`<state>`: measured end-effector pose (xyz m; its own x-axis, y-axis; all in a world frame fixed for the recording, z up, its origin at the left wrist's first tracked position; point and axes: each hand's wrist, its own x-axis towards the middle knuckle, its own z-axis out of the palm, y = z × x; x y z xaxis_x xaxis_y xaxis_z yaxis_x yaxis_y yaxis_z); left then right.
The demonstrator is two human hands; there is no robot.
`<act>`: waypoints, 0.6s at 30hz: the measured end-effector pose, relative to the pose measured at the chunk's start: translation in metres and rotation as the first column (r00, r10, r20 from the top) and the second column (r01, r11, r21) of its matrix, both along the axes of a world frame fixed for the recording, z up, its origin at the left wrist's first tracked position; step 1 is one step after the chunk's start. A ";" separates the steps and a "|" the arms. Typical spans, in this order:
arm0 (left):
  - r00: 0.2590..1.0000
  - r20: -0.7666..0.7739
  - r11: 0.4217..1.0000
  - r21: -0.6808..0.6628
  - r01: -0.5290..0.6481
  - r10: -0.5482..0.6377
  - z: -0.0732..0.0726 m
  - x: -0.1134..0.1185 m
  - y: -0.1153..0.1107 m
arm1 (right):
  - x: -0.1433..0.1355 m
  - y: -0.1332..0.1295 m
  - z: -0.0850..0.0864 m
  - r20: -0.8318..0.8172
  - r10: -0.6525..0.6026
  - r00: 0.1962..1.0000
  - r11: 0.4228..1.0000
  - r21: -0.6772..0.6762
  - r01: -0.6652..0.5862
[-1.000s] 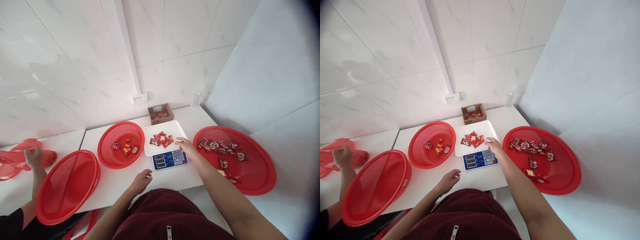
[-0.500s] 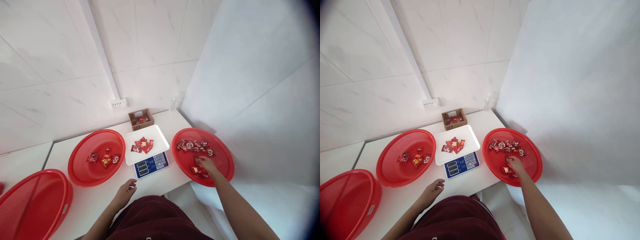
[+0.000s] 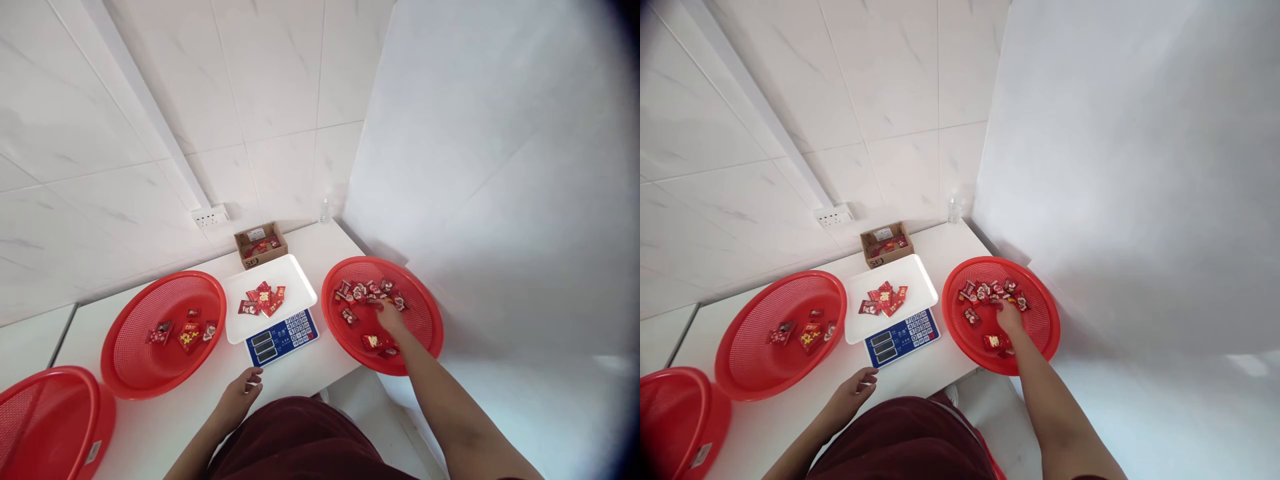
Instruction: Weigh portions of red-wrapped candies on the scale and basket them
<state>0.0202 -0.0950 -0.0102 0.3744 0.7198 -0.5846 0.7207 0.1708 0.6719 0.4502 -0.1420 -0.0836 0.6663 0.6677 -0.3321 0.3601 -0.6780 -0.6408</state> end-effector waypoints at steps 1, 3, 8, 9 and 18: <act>1.000 -0.004 1.000 -0.001 -0.009 0.009 0.000 0.001 -0.001 | 0.009 0.004 0.002 0.032 -0.009 0.999 1.000 -0.006 0.010; 1.000 -0.009 1.000 0.000 -0.021 0.021 -0.001 0.003 -0.003 | 0.023 0.012 0.003 0.069 -0.006 0.998 1.000 -0.018 0.007; 0.999 0.018 0.999 0.012 -0.041 0.041 -0.006 0.008 -0.008 | 0.034 0.026 -0.002 0.063 0.117 0.991 0.993 -0.032 -0.115; 0.999 0.019 0.999 0.012 -0.048 0.048 -0.007 0.010 -0.008 | 0.034 0.028 -0.004 0.046 0.157 0.987 0.987 -0.037 -0.155; 0.997 -0.008 0.997 -0.010 -0.078 0.078 -0.003 0.040 -0.017 | 0.072 0.014 0.000 0.078 0.222 0.972 0.968 -0.137 -0.211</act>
<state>0.0605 -0.1117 -0.0133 0.3124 0.7409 -0.5945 0.7101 0.2336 0.6642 0.5219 -0.1275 -0.0840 0.5422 0.7558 -0.3673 0.5607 -0.6509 -0.5118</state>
